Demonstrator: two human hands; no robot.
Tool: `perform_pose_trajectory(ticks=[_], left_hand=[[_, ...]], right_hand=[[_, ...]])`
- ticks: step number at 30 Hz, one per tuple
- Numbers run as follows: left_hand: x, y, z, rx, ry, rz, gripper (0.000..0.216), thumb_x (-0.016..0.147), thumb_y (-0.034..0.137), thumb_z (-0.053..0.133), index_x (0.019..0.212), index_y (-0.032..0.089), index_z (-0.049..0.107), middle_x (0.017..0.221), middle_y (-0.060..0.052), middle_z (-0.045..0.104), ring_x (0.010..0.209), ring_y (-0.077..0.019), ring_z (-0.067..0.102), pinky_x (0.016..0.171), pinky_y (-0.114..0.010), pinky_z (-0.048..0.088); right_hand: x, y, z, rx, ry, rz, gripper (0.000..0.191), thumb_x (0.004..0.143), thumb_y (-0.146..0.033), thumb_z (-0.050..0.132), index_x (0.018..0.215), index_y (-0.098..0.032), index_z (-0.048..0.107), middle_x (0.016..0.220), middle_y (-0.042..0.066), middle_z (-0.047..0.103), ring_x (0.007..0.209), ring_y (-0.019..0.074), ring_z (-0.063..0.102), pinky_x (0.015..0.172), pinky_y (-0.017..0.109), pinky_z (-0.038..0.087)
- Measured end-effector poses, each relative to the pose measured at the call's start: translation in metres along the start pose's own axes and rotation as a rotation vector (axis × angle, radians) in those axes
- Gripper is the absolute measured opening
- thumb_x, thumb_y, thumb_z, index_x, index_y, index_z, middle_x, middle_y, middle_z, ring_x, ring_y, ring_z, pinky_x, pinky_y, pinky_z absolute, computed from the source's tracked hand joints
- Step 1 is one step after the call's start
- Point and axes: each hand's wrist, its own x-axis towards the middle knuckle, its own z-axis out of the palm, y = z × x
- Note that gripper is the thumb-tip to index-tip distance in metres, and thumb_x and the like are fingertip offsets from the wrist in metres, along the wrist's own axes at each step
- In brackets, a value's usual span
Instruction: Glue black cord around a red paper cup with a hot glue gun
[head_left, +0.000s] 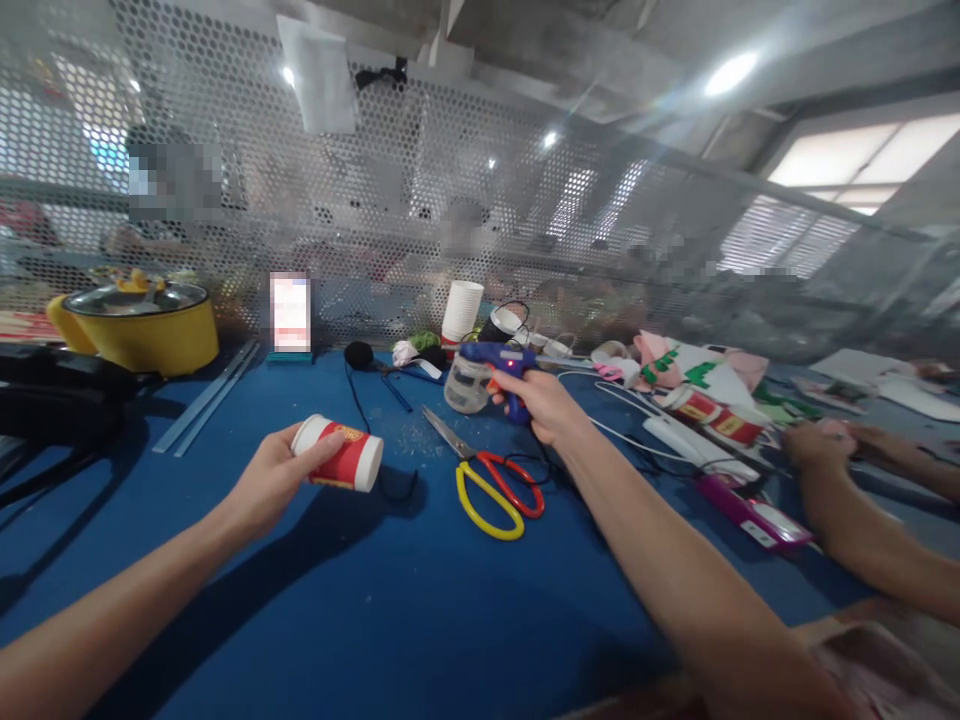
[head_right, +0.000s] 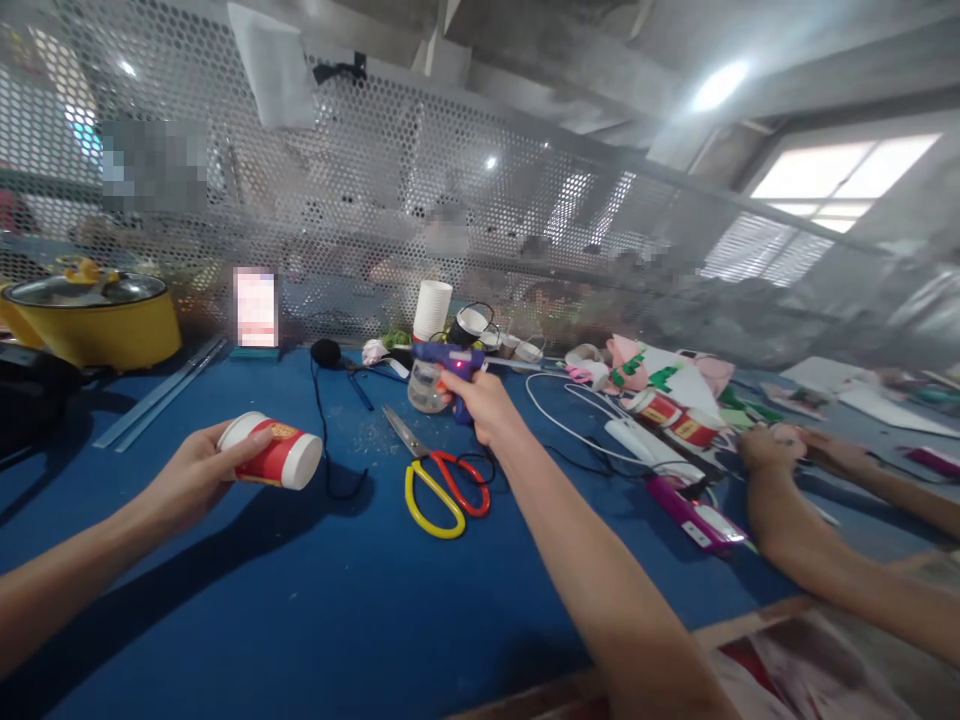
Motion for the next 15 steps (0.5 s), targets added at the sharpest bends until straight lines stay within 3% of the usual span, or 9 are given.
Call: perform_pose_trajectory(ticks=[5, 10, 13, 15], left_hand=[[0.0, -0.001, 0.0, -0.04, -0.017, -0.035, 0.024, 0.065, 0.037, 0.065, 0.067, 0.013, 0.063, 0.056, -0.001, 0.064, 0.048, -0.0101, 0.054, 0.049, -0.018, 0.041], [0.001, -0.005, -0.001, -0.023, -0.055, -0.039, 0.023, 0.068, 0.037, 0.063, 0.065, 0.014, 0.064, 0.057, 0.0, 0.065, 0.05, -0.0105, 0.055, 0.051, -0.018, 0.042], [0.002, -0.008, -0.001, -0.016, -0.056, -0.047, 0.024, 0.067, 0.038, 0.063, 0.066, 0.014, 0.065, 0.059, -0.001, 0.066, 0.052, -0.0118, 0.056, 0.054, -0.02, 0.042], [0.004, -0.01, -0.002, -0.001, -0.048, -0.047, 0.026, 0.067, 0.04, 0.062, 0.066, 0.014, 0.065, 0.058, -0.001, 0.066, 0.051, -0.0122, 0.056, 0.054, -0.021, 0.042]], right_hand=[[0.041, -0.017, -0.004, -0.15, -0.049, 0.048, 0.023, 0.081, -0.019, 0.048, 0.06, -0.012, 0.054, 0.051, 0.002, 0.059, 0.038, 0.0058, 0.047, 0.038, 0.017, 0.039], [0.055, -0.017, -0.008, -0.366, -0.098, 0.123, 0.034, 0.085, -0.029, 0.042, 0.058, -0.012, 0.055, 0.051, 0.007, 0.061, 0.042, 0.0096, 0.053, 0.044, 0.024, 0.045], [0.049, -0.023, -0.016, -0.518, -0.035, 0.084, 0.041, 0.084, -0.039, 0.04, 0.057, -0.012, 0.055, 0.053, 0.01, 0.06, 0.052, 0.016, 0.059, 0.05, 0.029, 0.047], [0.038, -0.029, -0.019, -0.623, 0.065, 0.001, 0.035, 0.081, -0.037, 0.045, 0.059, -0.012, 0.056, 0.061, 0.013, 0.062, 0.068, 0.0218, 0.061, 0.058, 0.032, 0.046]])
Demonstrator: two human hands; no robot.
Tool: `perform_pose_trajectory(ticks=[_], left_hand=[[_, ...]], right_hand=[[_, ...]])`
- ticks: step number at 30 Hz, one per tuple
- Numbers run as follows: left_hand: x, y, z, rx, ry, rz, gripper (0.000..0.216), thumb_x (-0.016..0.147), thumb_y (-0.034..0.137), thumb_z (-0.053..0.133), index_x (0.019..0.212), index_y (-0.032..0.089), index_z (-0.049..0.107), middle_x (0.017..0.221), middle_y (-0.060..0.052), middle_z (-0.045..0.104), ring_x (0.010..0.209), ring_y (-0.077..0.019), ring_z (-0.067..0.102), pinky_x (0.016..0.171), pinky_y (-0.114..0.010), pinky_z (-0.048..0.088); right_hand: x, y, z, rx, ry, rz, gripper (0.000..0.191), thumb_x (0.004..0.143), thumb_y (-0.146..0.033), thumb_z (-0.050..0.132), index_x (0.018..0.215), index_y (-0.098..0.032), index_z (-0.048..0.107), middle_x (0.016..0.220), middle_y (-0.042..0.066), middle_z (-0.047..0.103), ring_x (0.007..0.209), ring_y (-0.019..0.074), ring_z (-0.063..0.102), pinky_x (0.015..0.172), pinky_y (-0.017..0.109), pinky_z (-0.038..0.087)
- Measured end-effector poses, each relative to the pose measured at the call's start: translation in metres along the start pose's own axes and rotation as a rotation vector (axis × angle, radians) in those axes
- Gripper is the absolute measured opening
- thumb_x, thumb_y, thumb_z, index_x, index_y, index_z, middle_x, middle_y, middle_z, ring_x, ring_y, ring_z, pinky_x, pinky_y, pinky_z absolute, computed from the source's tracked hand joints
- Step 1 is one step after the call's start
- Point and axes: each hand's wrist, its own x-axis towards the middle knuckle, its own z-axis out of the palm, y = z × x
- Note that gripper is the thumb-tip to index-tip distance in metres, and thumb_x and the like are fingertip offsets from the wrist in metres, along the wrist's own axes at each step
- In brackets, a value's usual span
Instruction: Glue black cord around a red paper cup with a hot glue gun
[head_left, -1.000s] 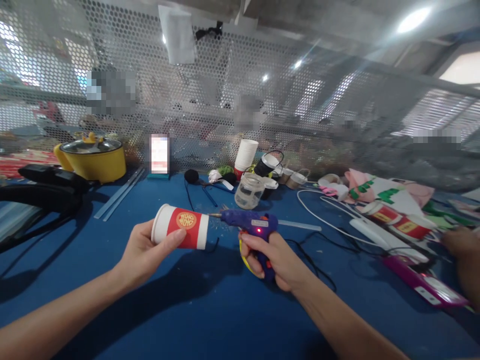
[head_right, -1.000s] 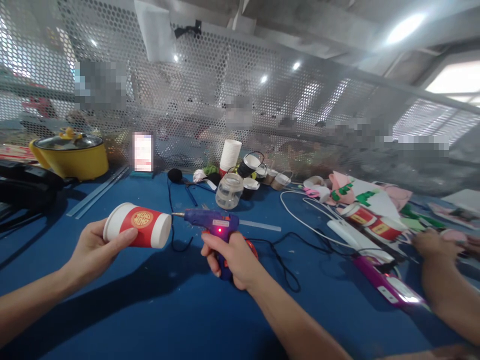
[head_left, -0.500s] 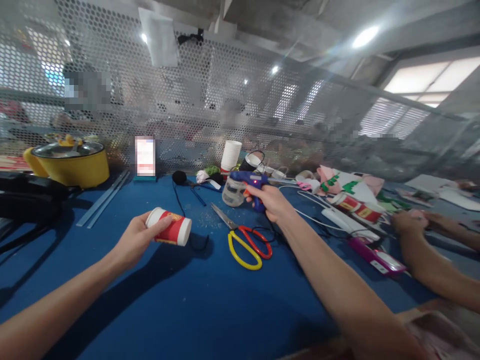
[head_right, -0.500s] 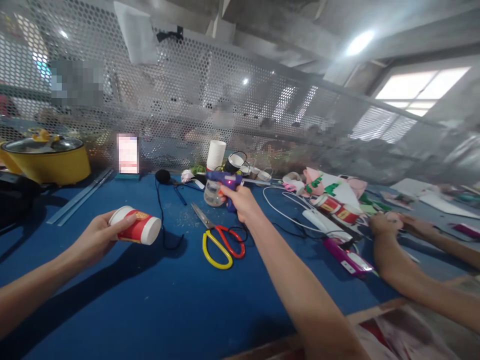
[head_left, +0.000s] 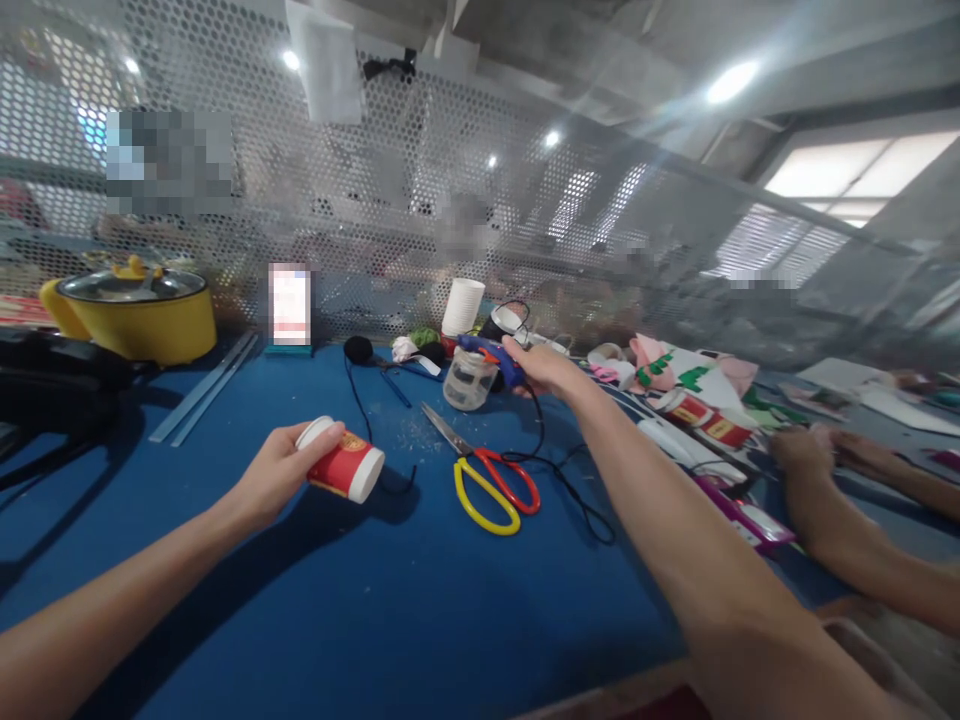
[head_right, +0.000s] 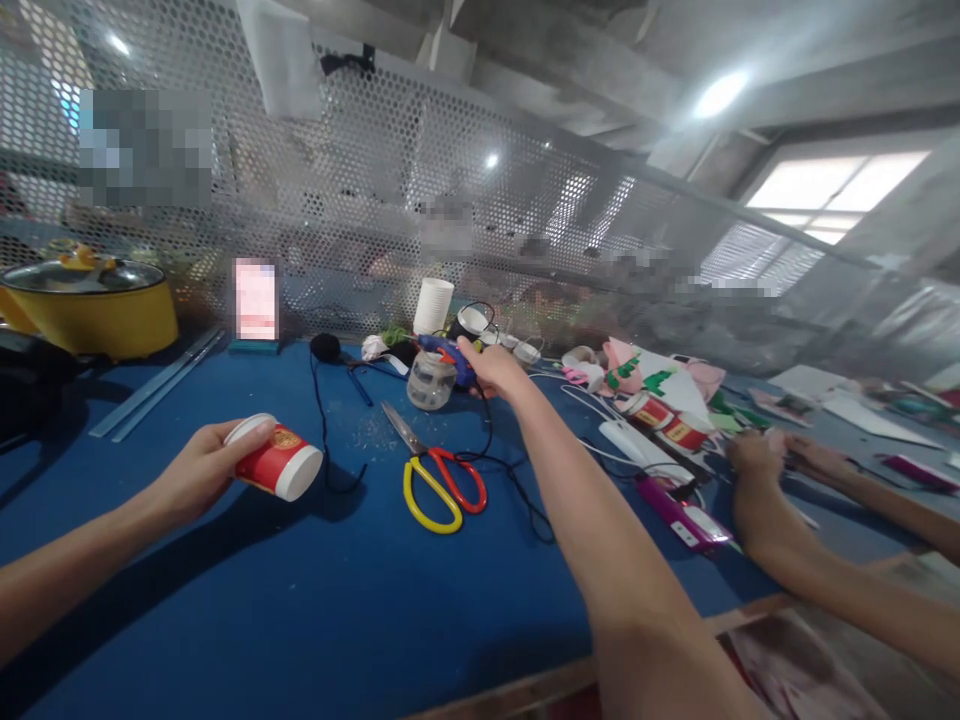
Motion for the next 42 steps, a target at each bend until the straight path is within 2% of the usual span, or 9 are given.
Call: perform_pose_trajectory(ticks=[4, 5, 8, 13, 17, 21, 29, 34, 42], left_hand=[[0.003, -0.005, -0.001, 0.047, -0.002, -0.003, 0.03, 0.066, 0.043, 0.061, 0.065, 0.013, 0.063, 0.054, 0.001, 0.062, 0.048, -0.011, 0.052, 0.05, -0.021, 0.039], [0.004, -0.006, -0.001, 0.058, -0.002, 0.0, 0.031, 0.065, 0.044, 0.061, 0.066, 0.013, 0.063, 0.054, 0.001, 0.062, 0.048, -0.0109, 0.051, 0.05, -0.021, 0.039], [0.006, -0.009, -0.002, 0.091, 0.015, 0.011, 0.033, 0.065, 0.045, 0.061, 0.067, 0.013, 0.063, 0.055, 0.001, 0.061, 0.049, -0.0113, 0.051, 0.051, -0.022, 0.039], [0.008, -0.013, -0.004, 0.136, 0.03, 0.042, 0.034, 0.065, 0.047, 0.059, 0.063, 0.013, 0.061, 0.051, 0.002, 0.056, 0.047, -0.0106, 0.048, 0.048, -0.022, 0.037], [0.01, -0.017, -0.005, 0.204, 0.019, 0.025, 0.037, 0.067, 0.049, 0.056, 0.058, 0.013, 0.058, 0.047, 0.003, 0.052, 0.043, -0.0088, 0.044, 0.044, -0.021, 0.034], [0.012, -0.021, -0.005, 0.301, 0.007, 0.078, 0.038, 0.071, 0.048, 0.051, 0.055, 0.014, 0.053, 0.045, 0.005, 0.046, 0.041, -0.0073, 0.04, 0.043, -0.02, 0.031], [0.014, -0.025, -0.006, 0.657, 0.093, 0.373, 0.017, 0.077, 0.033, 0.049, 0.079, 0.016, 0.051, 0.071, 0.0, 0.055, 0.063, -0.0129, 0.05, 0.059, -0.026, 0.041], [0.014, -0.024, -0.009, 0.953, 0.086, 0.804, 0.01, 0.08, 0.023, 0.049, 0.075, 0.016, 0.054, 0.081, -0.005, 0.053, 0.077, -0.0161, 0.051, 0.07, -0.031, 0.043], [0.014, -0.019, -0.01, 1.081, -0.045, 0.962, 0.012, 0.08, 0.022, 0.049, 0.081, 0.015, 0.059, 0.086, -0.009, 0.056, 0.08, -0.0182, 0.052, 0.07, -0.033, 0.046]], right_hand=[[-0.041, -0.007, 0.014, -0.129, 0.185, -0.247, 0.016, 0.076, -0.029, 0.053, 0.074, -0.016, 0.06, 0.09, 0.01, 0.061, 0.094, 0.0227, 0.053, 0.076, 0.031, 0.039], [-0.053, -0.008, 0.025, -0.219, 0.132, -0.44, 0.015, 0.076, -0.028, 0.053, 0.074, -0.016, 0.061, 0.086, 0.008, 0.061, 0.086, 0.0206, 0.055, 0.075, 0.03, 0.039], [-0.081, -0.002, 0.067, -0.383, -0.389, -0.764, 0.009, 0.071, -0.023, 0.059, 0.075, -0.015, 0.062, 0.078, 0.005, 0.059, 0.075, 0.0165, 0.054, 0.07, 0.027, 0.039], [-0.09, 0.018, 0.112, -0.387, -0.544, -0.712, 0.008, 0.063, -0.013, 0.065, 0.066, -0.014, 0.058, 0.075, 0.006, 0.054, 0.074, 0.0177, 0.05, 0.066, 0.029, 0.038], [-0.085, 0.025, 0.111, -0.283, -0.529, -0.606, 0.012, 0.069, -0.011, 0.056, 0.059, -0.015, 0.051, 0.065, 0.003, 0.053, 0.062, 0.0131, 0.049, 0.059, 0.027, 0.038], [-0.087, 0.025, 0.101, -0.121, -0.54, -0.463, 0.005, 0.077, -0.017, 0.047, 0.077, -0.015, 0.051, 0.063, 0.001, 0.057, 0.053, 0.0094, 0.05, 0.049, 0.023, 0.04], [-0.103, 0.012, 0.088, 0.779, -0.779, -0.151, 0.015, 0.067, -0.016, 0.058, 0.081, -0.014, 0.062, 0.073, 0.001, 0.063, 0.062, 0.0075, 0.059, 0.057, 0.02, 0.047], [-0.114, 0.006, 0.09, 0.724, -0.735, -0.209, 0.016, 0.064, -0.014, 0.064, 0.08, -0.014, 0.061, 0.071, 0.001, 0.065, 0.062, 0.0096, 0.062, 0.06, 0.023, 0.049], [-0.124, 0.002, 0.092, 0.403, -0.506, -0.433, 0.004, 0.072, -0.02, 0.058, 0.071, -0.016, 0.057, 0.064, -0.001, 0.057, 0.058, 0.0094, 0.055, 0.056, 0.024, 0.045]])
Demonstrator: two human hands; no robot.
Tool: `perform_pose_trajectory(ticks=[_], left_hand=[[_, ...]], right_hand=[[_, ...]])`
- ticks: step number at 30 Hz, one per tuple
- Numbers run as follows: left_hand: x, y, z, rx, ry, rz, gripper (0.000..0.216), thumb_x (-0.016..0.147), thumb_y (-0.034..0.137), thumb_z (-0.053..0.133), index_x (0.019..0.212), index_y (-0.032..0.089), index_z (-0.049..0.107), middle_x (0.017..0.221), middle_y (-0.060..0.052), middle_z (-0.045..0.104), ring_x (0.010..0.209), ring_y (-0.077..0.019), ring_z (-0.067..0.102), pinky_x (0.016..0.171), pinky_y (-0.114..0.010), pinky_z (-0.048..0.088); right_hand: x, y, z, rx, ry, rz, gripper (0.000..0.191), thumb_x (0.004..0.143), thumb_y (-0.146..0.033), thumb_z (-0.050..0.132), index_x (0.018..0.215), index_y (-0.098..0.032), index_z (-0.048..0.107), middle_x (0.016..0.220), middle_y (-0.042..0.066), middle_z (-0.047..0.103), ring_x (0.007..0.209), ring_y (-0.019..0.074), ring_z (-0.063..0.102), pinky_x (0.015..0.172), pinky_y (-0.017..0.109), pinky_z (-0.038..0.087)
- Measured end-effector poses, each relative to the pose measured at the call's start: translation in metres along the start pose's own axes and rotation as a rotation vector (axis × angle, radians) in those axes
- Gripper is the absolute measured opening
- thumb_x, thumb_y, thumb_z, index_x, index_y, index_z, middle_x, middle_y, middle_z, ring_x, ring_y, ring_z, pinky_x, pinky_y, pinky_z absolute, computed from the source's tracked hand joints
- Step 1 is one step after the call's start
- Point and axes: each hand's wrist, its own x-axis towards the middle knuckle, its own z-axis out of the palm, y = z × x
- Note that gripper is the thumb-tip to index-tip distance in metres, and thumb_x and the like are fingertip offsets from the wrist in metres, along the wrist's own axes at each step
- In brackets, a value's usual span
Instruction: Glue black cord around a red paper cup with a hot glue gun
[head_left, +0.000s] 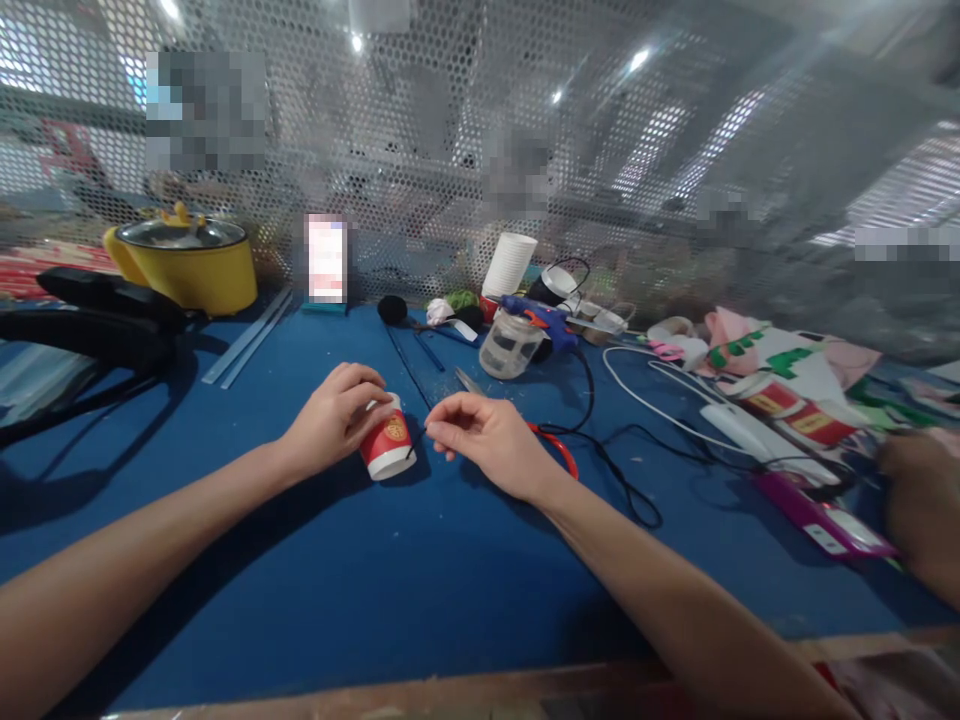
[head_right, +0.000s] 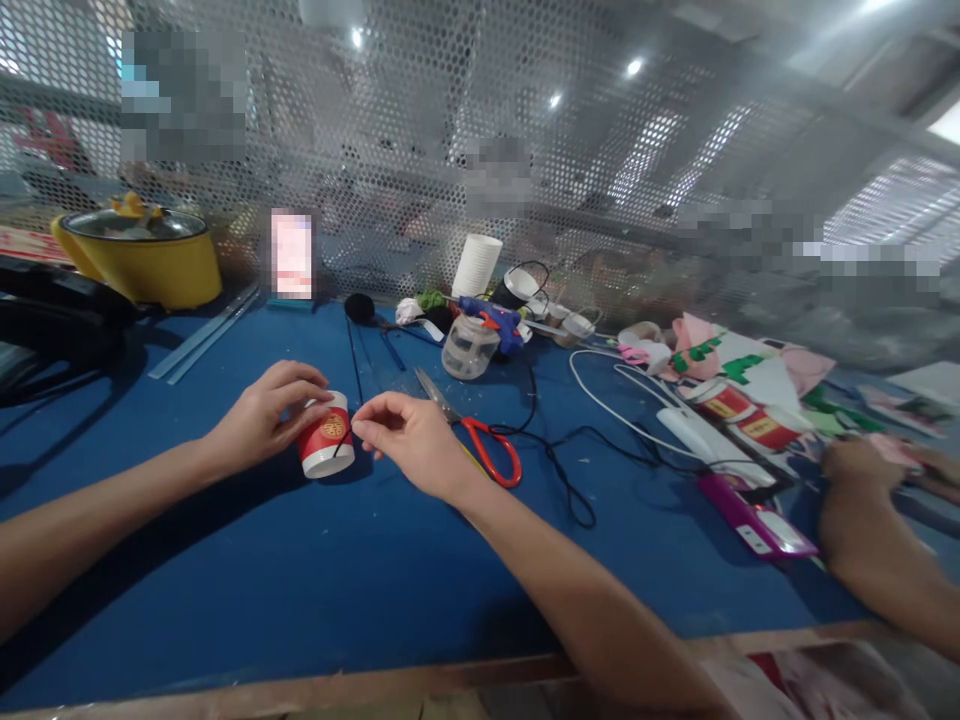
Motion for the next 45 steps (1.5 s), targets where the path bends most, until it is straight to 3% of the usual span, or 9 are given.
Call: perform_pose_trajectory(ticks=[5, 11, 14, 21, 28, 38, 45], left_hand=[[0.002, 0.006, -0.005, 0.003, -0.036, 0.046, 0.012, 0.08, 0.018, 0.048, 0.08, 0.016, 0.06, 0.083, -0.008, 0.058, 0.078, -0.0176, 0.052, 0.068, -0.032, 0.046], [0.005, 0.009, -0.011, -0.199, -0.215, -0.043, 0.018, 0.084, 0.016, 0.04, 0.089, 0.015, 0.058, 0.085, -0.007, 0.06, 0.08, -0.0152, 0.055, 0.072, -0.028, 0.045], [0.008, 0.011, -0.018, -0.288, -0.3, -0.07, 0.02, 0.085, 0.021, 0.039, 0.085, 0.016, 0.058, 0.089, -0.007, 0.058, 0.085, -0.0153, 0.054, 0.075, -0.029, 0.044], [0.012, 0.016, -0.028, -0.377, -0.433, -0.066, 0.015, 0.074, 0.03, 0.057, 0.076, 0.015, 0.06, 0.093, -0.009, 0.056, 0.087, -0.0179, 0.052, 0.076, -0.031, 0.045], [0.012, 0.015, -0.028, -0.35, -0.466, -0.056, 0.009, 0.073, 0.021, 0.056, 0.065, 0.016, 0.057, 0.097, -0.007, 0.055, 0.092, -0.0185, 0.049, 0.082, -0.035, 0.042], [0.012, 0.015, -0.031, -0.287, -0.5, -0.02, 0.009, 0.072, 0.019, 0.056, 0.064, 0.017, 0.058, 0.104, -0.008, 0.054, 0.1, -0.0197, 0.047, 0.086, -0.034, 0.039], [0.012, 0.019, -0.032, -0.235, -0.507, 0.034, 0.011, 0.072, 0.015, 0.054, 0.062, 0.018, 0.057, 0.107, -0.008, 0.053, 0.103, -0.0203, 0.045, 0.088, -0.035, 0.037]], right_hand=[[-0.002, 0.001, -0.001, -0.306, 0.131, -0.292, 0.008, 0.074, -0.02, 0.056, 0.067, -0.016, 0.056, 0.098, 0.006, 0.053, 0.074, 0.0113, 0.051, 0.06, 0.024, 0.042], [-0.003, 0.001, 0.004, -0.278, -0.021, -0.141, 0.009, 0.077, -0.023, 0.051, 0.07, -0.018, 0.053, 0.065, -0.001, 0.055, 0.058, 0.0104, 0.049, 0.056, 0.023, 0.041], [-0.002, 0.002, 0.006, -0.269, -0.024, -0.136, 0.009, 0.077, -0.023, 0.051, 0.069, -0.019, 0.052, 0.063, -0.002, 0.052, 0.057, 0.0097, 0.046, 0.055, 0.023, 0.039], [-0.002, 0.004, 0.008, -0.141, -0.051, -0.072, 0.008, 0.076, -0.023, 0.052, 0.071, -0.017, 0.052, 0.066, -0.001, 0.052, 0.06, 0.0098, 0.046, 0.056, 0.022, 0.039], [-0.002, 0.006, 0.009, -0.123, -0.039, -0.034, 0.008, 0.075, -0.024, 0.052, 0.071, -0.017, 0.052, 0.066, -0.001, 0.051, 0.06, 0.0098, 0.046, 0.056, 0.023, 0.039], [-0.001, 0.009, 0.004, -0.226, -0.075, -0.057, 0.01, 0.076, -0.023, 0.051, 0.068, -0.017, 0.051, 0.065, -0.001, 0.049, 0.06, 0.0101, 0.045, 0.055, 0.023, 0.037], [0.001, 0.014, 0.002, -0.298, -0.066, -0.172, 0.009, 0.075, -0.019, 0.053, 0.067, -0.018, 0.05, 0.089, 0.004, 0.053, 0.08, 0.013, 0.05, 0.072, 0.028, 0.041]])
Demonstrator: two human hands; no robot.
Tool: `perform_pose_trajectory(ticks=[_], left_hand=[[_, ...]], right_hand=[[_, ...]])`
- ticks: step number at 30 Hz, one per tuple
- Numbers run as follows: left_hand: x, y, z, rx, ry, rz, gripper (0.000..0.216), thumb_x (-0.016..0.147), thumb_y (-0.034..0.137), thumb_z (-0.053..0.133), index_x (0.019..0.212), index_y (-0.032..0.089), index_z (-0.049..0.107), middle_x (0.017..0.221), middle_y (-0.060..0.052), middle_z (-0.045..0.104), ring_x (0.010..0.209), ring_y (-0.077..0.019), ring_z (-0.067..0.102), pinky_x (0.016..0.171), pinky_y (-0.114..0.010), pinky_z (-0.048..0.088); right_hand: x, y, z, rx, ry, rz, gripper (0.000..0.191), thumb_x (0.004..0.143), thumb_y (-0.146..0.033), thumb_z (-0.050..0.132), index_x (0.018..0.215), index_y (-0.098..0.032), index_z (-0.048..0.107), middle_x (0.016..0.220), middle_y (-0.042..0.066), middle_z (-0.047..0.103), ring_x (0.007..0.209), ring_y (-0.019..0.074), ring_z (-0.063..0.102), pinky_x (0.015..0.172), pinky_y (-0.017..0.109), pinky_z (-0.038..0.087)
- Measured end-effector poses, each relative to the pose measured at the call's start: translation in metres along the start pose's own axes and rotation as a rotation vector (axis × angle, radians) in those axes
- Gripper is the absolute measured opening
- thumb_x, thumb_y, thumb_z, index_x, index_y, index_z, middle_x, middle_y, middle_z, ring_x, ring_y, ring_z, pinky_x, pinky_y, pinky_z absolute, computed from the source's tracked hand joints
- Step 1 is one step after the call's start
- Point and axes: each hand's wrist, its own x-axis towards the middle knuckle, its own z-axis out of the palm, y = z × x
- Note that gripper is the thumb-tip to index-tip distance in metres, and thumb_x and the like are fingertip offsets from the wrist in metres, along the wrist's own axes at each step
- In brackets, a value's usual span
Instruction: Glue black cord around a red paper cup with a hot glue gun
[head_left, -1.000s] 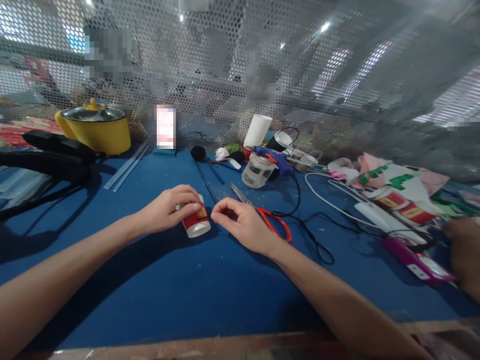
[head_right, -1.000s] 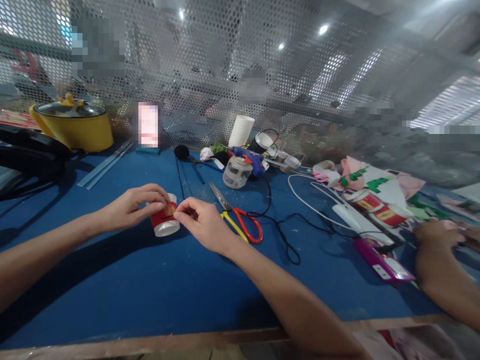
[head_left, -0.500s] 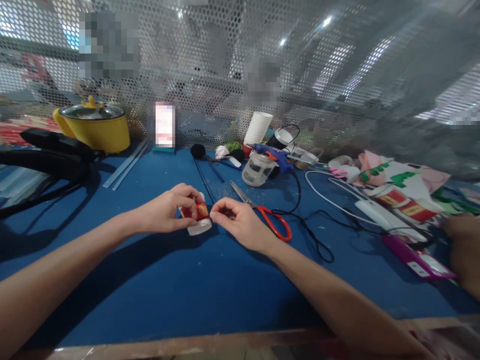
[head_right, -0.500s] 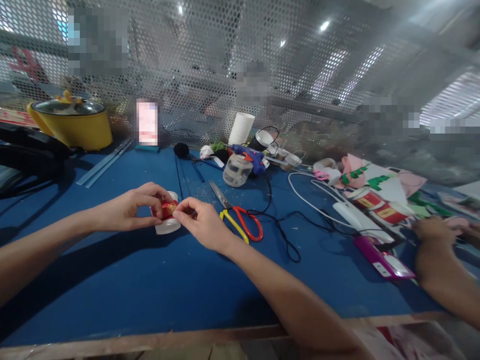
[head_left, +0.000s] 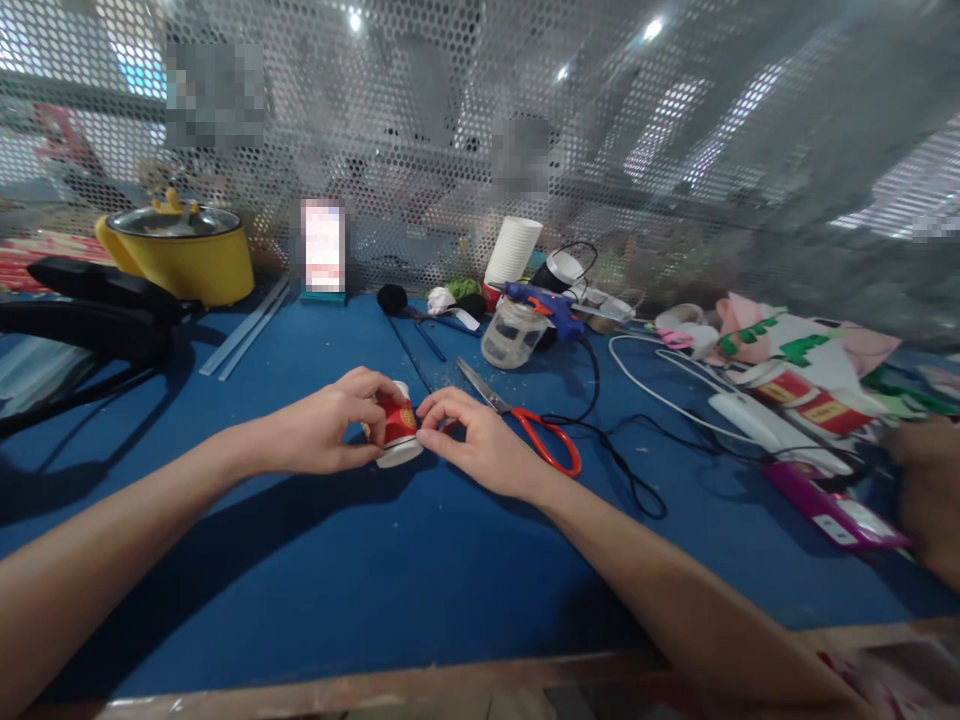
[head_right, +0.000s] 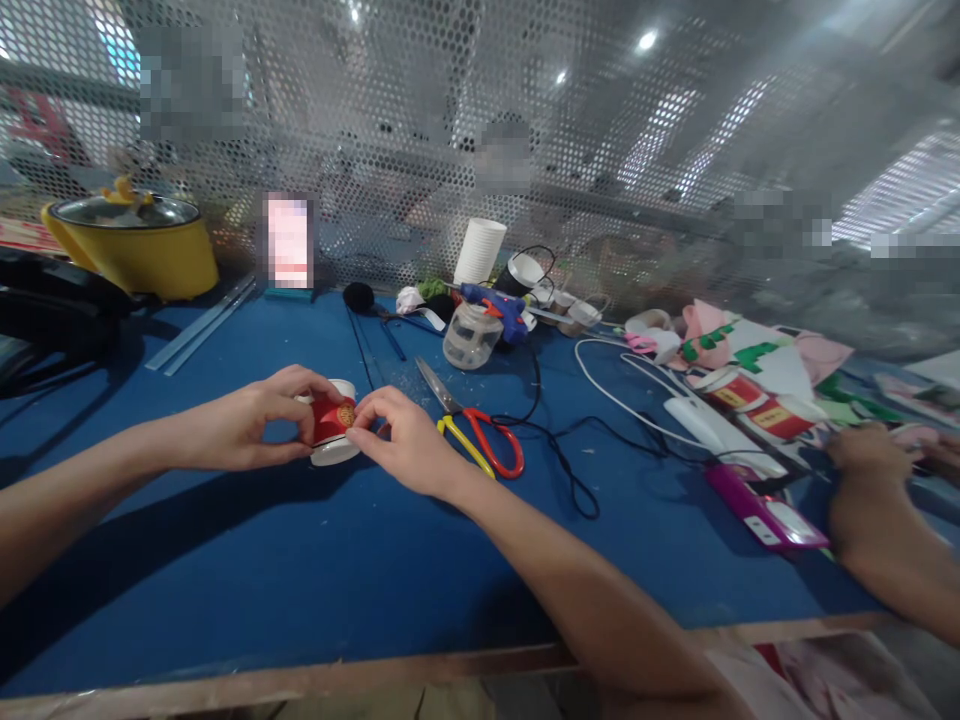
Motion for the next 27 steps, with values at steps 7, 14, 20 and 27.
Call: perform_pose_trajectory(ticks=[7, 14, 20, 27], left_hand=[[-0.0008, 0.0005, 0.0016, 0.034, 0.001, 0.016, 0.01, 0.072, 0.014, 0.055, 0.063, 0.018, 0.058, 0.108, -0.009, 0.052, 0.104, -0.0217, 0.044, 0.089, -0.036, 0.036], [-0.0009, 0.0002, 0.0019, 0.049, -0.005, 0.031, 0.008, 0.069, 0.012, 0.058, 0.062, 0.017, 0.058, 0.108, -0.009, 0.052, 0.103, -0.0223, 0.043, 0.088, -0.035, 0.036], [-0.0011, 0.0009, 0.003, 0.052, -0.008, 0.038, 0.009, 0.069, 0.011, 0.057, 0.064, 0.017, 0.059, 0.108, -0.009, 0.051, 0.103, -0.0217, 0.043, 0.088, -0.034, 0.036], [-0.0017, 0.0, 0.0033, 0.063, -0.02, 0.038, 0.009, 0.069, 0.01, 0.057, 0.066, 0.018, 0.059, 0.109, -0.009, 0.05, 0.104, -0.0218, 0.042, 0.089, -0.035, 0.035]], right_hand=[[-0.0002, 0.0025, 0.0001, 0.024, -0.028, 0.003, 0.012, 0.074, -0.018, 0.053, 0.063, -0.018, 0.049, 0.092, 0.005, 0.051, 0.084, 0.0127, 0.052, 0.076, 0.03, 0.042], [0.0001, 0.0061, -0.0006, 0.022, -0.038, -0.023, 0.01, 0.074, -0.018, 0.054, 0.064, -0.017, 0.05, 0.092, 0.005, 0.051, 0.084, 0.0129, 0.052, 0.077, 0.031, 0.042], [-0.0001, 0.005, -0.0018, 0.015, -0.052, -0.019, 0.01, 0.073, -0.016, 0.054, 0.064, -0.017, 0.051, 0.093, 0.005, 0.051, 0.085, 0.0128, 0.052, 0.078, 0.031, 0.041], [0.0001, 0.0048, -0.0016, 0.006, -0.054, -0.025, 0.01, 0.073, -0.015, 0.054, 0.063, -0.017, 0.051, 0.092, 0.005, 0.052, 0.084, 0.0125, 0.052, 0.076, 0.03, 0.042]])
